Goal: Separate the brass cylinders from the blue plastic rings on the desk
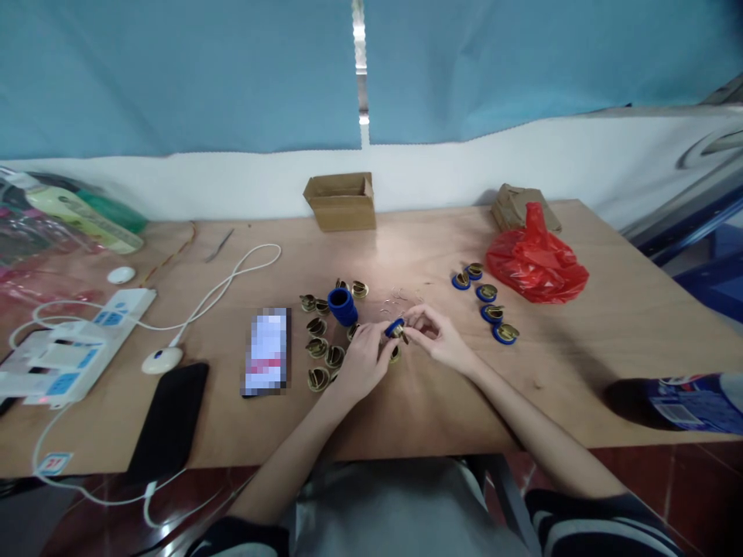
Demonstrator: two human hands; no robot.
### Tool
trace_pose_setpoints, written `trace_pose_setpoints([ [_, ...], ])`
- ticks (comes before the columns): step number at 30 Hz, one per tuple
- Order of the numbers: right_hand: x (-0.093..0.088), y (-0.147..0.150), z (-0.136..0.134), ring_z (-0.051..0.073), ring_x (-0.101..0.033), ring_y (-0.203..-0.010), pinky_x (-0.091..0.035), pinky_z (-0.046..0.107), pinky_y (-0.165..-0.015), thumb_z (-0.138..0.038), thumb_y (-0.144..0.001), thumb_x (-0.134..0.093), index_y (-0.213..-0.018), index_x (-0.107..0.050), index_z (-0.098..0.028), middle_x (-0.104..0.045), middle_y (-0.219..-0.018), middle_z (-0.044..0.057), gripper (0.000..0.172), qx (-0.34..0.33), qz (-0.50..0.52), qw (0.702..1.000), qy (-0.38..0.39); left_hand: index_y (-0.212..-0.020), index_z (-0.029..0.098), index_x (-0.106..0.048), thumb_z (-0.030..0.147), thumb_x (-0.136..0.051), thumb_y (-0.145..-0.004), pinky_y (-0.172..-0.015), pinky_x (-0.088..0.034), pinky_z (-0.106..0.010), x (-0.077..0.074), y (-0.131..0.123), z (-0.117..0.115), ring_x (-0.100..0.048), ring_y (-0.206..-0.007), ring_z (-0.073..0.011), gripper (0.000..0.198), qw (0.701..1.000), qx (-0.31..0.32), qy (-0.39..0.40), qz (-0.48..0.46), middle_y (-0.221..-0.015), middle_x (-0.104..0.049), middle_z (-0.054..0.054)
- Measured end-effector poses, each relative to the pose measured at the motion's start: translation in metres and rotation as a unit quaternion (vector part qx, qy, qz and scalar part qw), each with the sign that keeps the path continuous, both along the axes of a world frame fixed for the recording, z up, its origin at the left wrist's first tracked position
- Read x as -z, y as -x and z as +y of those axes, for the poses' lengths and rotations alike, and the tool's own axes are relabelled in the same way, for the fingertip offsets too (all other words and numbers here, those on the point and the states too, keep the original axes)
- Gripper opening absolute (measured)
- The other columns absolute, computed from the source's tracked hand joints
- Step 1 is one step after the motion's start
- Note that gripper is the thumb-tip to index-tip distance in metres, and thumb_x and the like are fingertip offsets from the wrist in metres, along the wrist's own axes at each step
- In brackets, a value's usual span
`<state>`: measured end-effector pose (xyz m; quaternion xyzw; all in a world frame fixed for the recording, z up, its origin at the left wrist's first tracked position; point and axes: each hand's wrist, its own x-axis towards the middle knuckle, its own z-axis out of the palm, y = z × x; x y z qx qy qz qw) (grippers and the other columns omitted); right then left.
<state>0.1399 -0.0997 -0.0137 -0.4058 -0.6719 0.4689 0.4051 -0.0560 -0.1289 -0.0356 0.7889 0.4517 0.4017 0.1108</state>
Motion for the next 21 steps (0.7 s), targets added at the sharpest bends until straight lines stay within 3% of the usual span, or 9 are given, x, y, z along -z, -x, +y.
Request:
trace_pose_setpoints([
  [11,0.0038,0.001,-0.0011,0.015,-0.055,-0.066,-0.045,0.028,-0.059,-0.045,-0.091,-0.066,-0.096,-0.057,-0.023,-0.059,-0.076,-0.001,0.024,-0.002,-0.002,1.0,0.018,-0.119,0.017,-0.056,0.022,-0.054,-0.099,-0.089,-0.054,-0.042,-0.0033,-0.0002,-0.0011,-0.066,-0.097,-0.0248,0.021,1.0,-0.001,0.016,0.007,-0.105,-0.072,-0.01],
  [15,0.006,0.0017,-0.0009,0.016,-0.056,-0.07,-0.047,0.029,-0.061,-0.045,-0.09,-0.068,-0.105,-0.057,-0.024,-0.06,-0.083,0.0,0.028,0.001,0.006,1.0,0.005,-0.121,0.017,-0.055,0.021,-0.053,-0.099,-0.09,-0.054,-0.042,-0.0018,-0.0002,-0.0005,-0.066,-0.097,-0.0248,0.022,1.0,0.0,0.009,0.009,-0.105,-0.072,-0.01],
  [21,0.0006,0.0002,0.0001,0.016,-0.057,-0.069,-0.048,0.029,-0.062,-0.044,-0.089,-0.068,-0.106,-0.061,-0.023,-0.06,-0.077,-0.001,0.028,0.007,-0.016,1.0,0.005,-0.119,0.016,-0.056,0.024,-0.053,-0.099,-0.089,-0.055,-0.042,0.0003,0.0002,-0.0007,-0.066,-0.098,-0.026,0.022,1.0,0.001,0.009,0.008,-0.107,-0.072,-0.012],
])
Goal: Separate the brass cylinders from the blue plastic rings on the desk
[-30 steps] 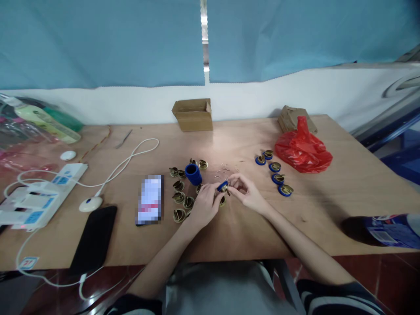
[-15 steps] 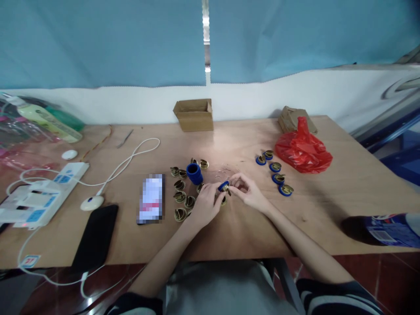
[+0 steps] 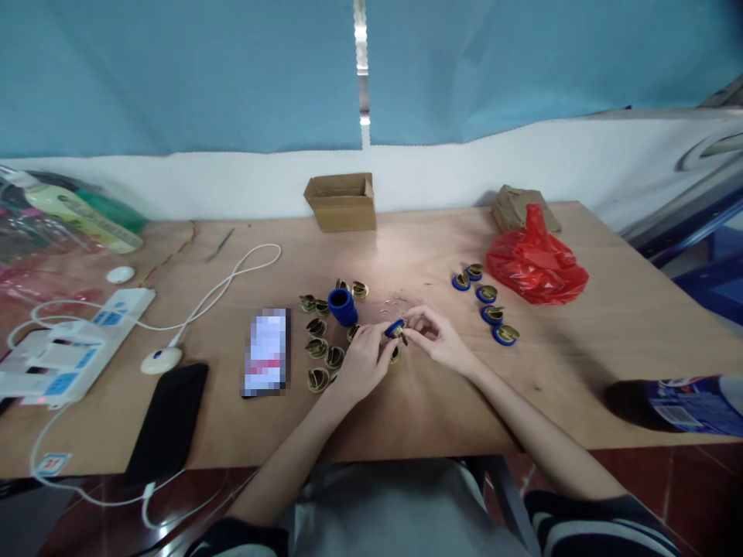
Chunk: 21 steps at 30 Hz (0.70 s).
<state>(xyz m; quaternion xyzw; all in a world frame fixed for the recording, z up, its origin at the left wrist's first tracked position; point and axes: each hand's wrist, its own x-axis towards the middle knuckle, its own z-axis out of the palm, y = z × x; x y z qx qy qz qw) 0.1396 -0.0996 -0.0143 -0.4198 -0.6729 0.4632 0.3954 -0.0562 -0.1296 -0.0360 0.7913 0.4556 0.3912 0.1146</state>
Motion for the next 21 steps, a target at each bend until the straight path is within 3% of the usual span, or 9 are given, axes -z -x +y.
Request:
trace_pose_setpoints([
  [21,0.0076,-0.0003,0.0005,0.016,-0.058,-0.068,-0.048,0.029,-0.059,-0.047,-0.09,-0.066,-0.107,-0.068,-0.022,-0.063,-0.078,0.001,0.03,0.019,-0.016,1.0,-0.01,-0.124,0.021,-0.055,0.023,-0.054,-0.099,-0.087,-0.057,-0.037,-0.0024,0.0003,-0.002,-0.071,-0.099,-0.0234,0.026,0.997,-0.001,0.081,-0.016,-0.108,-0.073,-0.008],
])
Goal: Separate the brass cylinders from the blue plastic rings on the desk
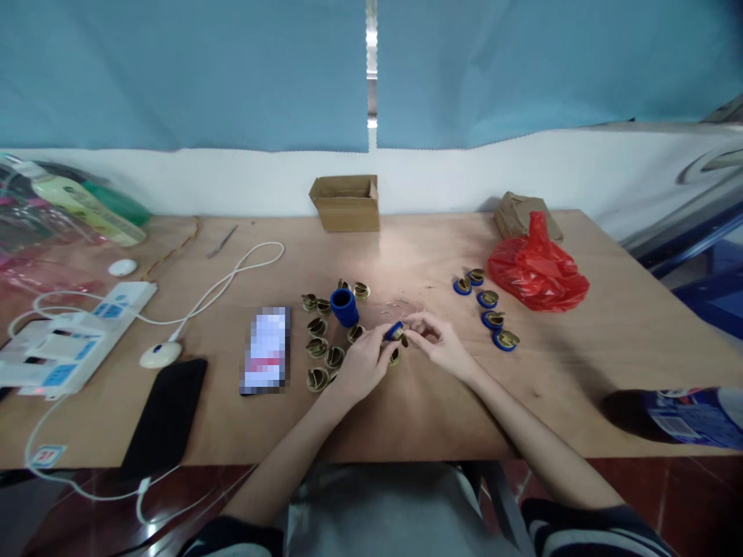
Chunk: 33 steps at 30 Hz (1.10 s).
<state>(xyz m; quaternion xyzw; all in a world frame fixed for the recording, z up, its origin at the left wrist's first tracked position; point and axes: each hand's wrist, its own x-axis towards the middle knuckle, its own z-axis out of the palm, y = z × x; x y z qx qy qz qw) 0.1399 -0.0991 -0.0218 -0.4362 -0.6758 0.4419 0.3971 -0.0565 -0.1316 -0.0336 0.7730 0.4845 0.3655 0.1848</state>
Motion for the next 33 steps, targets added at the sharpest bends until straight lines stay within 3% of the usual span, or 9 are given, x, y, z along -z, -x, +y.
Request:
trace_pose_setpoints([
  [11,0.007,0.0,0.0,0.016,-0.054,-0.069,-0.047,0.028,-0.061,-0.048,-0.089,-0.068,-0.099,-0.058,-0.024,-0.058,-0.078,0.0,0.028,-0.009,-0.004,1.0,-0.012,-0.133,0.02,-0.051,0.021,-0.048,-0.101,-0.096,-0.056,-0.039,-0.003,-0.001,-0.001,-0.07,-0.109,-0.0231,0.032,1.0,0.014,-0.005,-0.027,-0.12,-0.071,-0.011],
  [18,0.01,0.0,0.001,0.016,-0.054,-0.07,-0.047,0.028,-0.061,-0.046,-0.09,-0.068,-0.1,-0.056,-0.024,-0.058,-0.08,0.0,0.027,-0.017,-0.014,0.999,-0.027,-0.135,0.022,-0.05,0.032,-0.066,-0.093,-0.096,-0.056,-0.041,-0.003,0.0,0.0,-0.069,-0.112,-0.0252,0.046,0.999,0.028,-0.013,-0.036,-0.122,-0.07,-0.012],
  [26,0.001,0.003,-0.003,0.015,-0.054,-0.067,-0.046,0.028,-0.06,-0.042,-0.091,-0.068,-0.095,-0.056,-0.023,-0.058,-0.078,-0.001,0.023,-0.024,-0.025,0.998,-0.05,-0.123,0.022,-0.058,0.023,-0.058,-0.097,-0.087,-0.058,-0.035,0.002,0.0,0.003,-0.072,-0.094,-0.0207,0.026,0.999,-0.001,-0.006,-0.042,-0.104,-0.074,-0.006],
  [33,-0.003,0.001,-0.006,0.016,-0.059,-0.07,-0.051,0.03,-0.063,-0.038,-0.094,-0.064,-0.112,-0.056,-0.024,-0.064,-0.086,0.002,0.025,-0.036,-0.035,0.996,-0.073,-0.117,0.022,-0.058,0.022,-0.06,-0.095,-0.085,-0.058,-0.034,-0.001,-0.001,0.002,-0.073,-0.095,-0.0205,0.022,0.997,-0.024,0.011,-0.074,-0.107,-0.075,-0.006],
])
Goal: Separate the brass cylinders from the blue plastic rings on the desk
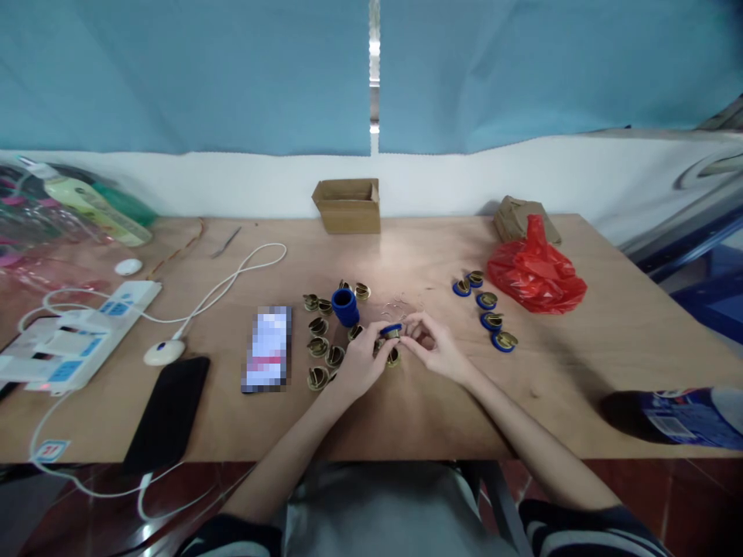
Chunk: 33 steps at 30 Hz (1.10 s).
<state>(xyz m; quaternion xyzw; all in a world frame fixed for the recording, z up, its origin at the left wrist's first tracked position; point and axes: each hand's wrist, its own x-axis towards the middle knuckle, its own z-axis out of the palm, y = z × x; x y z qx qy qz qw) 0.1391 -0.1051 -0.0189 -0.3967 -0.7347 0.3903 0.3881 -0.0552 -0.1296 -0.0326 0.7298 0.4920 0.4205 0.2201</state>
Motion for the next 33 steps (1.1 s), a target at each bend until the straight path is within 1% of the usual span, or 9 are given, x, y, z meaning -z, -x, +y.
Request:
trace_pose_setpoints([
  [2,0.0,-0.001,-0.001,0.015,-0.059,-0.069,-0.052,0.03,-0.063,-0.037,-0.093,-0.065,-0.116,-0.055,-0.025,-0.064,-0.087,0.001,0.028,-0.007,-0.001,1.0,-0.001,-0.115,0.022,-0.059,0.022,-0.06,-0.095,-0.085,-0.059,-0.034,-0.001,-0.001,0.0,-0.074,-0.094,-0.0202,0.02,1.0,-0.003,0.012,-0.023,-0.105,-0.075,-0.005],
  [5,0.0,-0.001,-0.001,0.015,-0.058,-0.068,-0.05,0.029,-0.061,-0.037,-0.093,-0.066,-0.116,-0.055,-0.025,-0.064,-0.086,0.001,0.028,-0.007,-0.001,1.0,0.0,-0.114,0.022,-0.059,0.023,-0.061,-0.094,-0.086,-0.059,-0.033,-0.003,0.0,0.0,-0.074,-0.095,-0.02,0.021,0.999,0.001,0.022,-0.036,-0.105,-0.075,-0.005],
  [11,0.002,0.0,-0.001,0.016,-0.058,-0.07,-0.048,0.028,-0.059,-0.036,-0.095,-0.062,-0.108,-0.056,-0.024,-0.062,-0.084,0.001,0.019,0.01,0.0,1.0,0.0,-0.121,0.023,-0.057,0.023,-0.071,-0.088,-0.087,-0.057,-0.033,-0.004,0.002,-0.001,-0.073,-0.097,-0.0193,0.036,0.998,0.03,0.041,-0.027,-0.111,-0.073,-0.005],
  [15,0.002,-0.001,0.001,0.016,-0.058,-0.07,-0.049,0.029,-0.059,-0.036,-0.095,-0.062,-0.104,-0.057,-0.024,-0.062,-0.082,0.001,0.016,0.013,0.0,1.0,-0.008,-0.12,0.023,-0.057,0.026,-0.079,-0.082,-0.084,-0.058,-0.034,-0.003,0.001,-0.001,-0.072,-0.094,-0.0205,0.044,0.998,0.032,0.048,-0.017,-0.109,-0.073,-0.005],
  [20,0.003,-0.002,0.002,0.016,-0.059,-0.071,-0.051,0.029,-0.061,-0.034,-0.096,-0.062,-0.109,-0.059,-0.023,-0.063,-0.085,0.002,0.018,0.012,-0.006,1.0,-0.025,-0.116,0.023,-0.058,0.031,-0.079,-0.081,-0.08,-0.058,-0.033,-0.003,0.0,-0.002,-0.073,-0.088,-0.0199,0.041,0.999,0.014,0.046,-0.019,-0.103,-0.074,-0.003],
  [24,0.003,-0.001,0.001,0.015,-0.057,-0.066,-0.051,0.028,-0.06,-0.03,-0.093,-0.065,-0.117,-0.058,-0.023,-0.062,-0.082,0.001,0.025,0.0,-0.01,0.999,-0.05,-0.108,0.023,-0.057,0.031,-0.078,-0.082,-0.079,-0.057,-0.031,-0.003,0.0,-0.003,-0.073,-0.085,-0.0189,0.034,0.997,-0.012,0.058,-0.052,-0.099,-0.074,-0.001],
  [28,0.006,0.002,0.0,0.014,-0.055,-0.065,-0.049,0.026,-0.057,-0.028,-0.094,-0.063,-0.113,-0.059,-0.022,-0.059,-0.079,0.001,0.021,-0.007,-0.01,0.997,-0.074,-0.104,0.023,-0.055,0.03,-0.081,-0.078,-0.087,-0.056,-0.033,-0.001,0.0,-0.002,-0.073,-0.095,-0.0208,0.038,0.993,-0.028,0.081,-0.082,-0.102,-0.073,-0.002],
  [30,0.008,0.003,0.0,0.014,-0.055,-0.064,-0.048,0.025,-0.055,-0.028,-0.094,-0.063,-0.11,-0.059,-0.022,-0.058,-0.078,0.0,0.018,-0.007,-0.015,0.998,-0.067,-0.107,0.023,-0.054,0.03,-0.081,-0.078,-0.09,-0.056,-0.034,0.0,-0.001,-0.002,-0.073,-0.1,-0.0213,0.04,0.992,-0.012,0.087,-0.09,-0.105,-0.073,-0.003],
  [33,0.01,0.004,0.0,0.014,-0.054,-0.062,-0.046,0.025,-0.054,-0.028,-0.092,-0.066,-0.107,-0.058,-0.022,-0.056,-0.075,-0.001,0.018,0.001,-0.019,0.998,-0.052,-0.113,0.023,-0.054,0.031,-0.076,-0.083,-0.092,-0.056,-0.035,-0.001,-0.001,-0.001,-0.072,-0.103,-0.021,0.038,0.993,0.016,0.077,-0.082,-0.109,-0.072,-0.004],
])
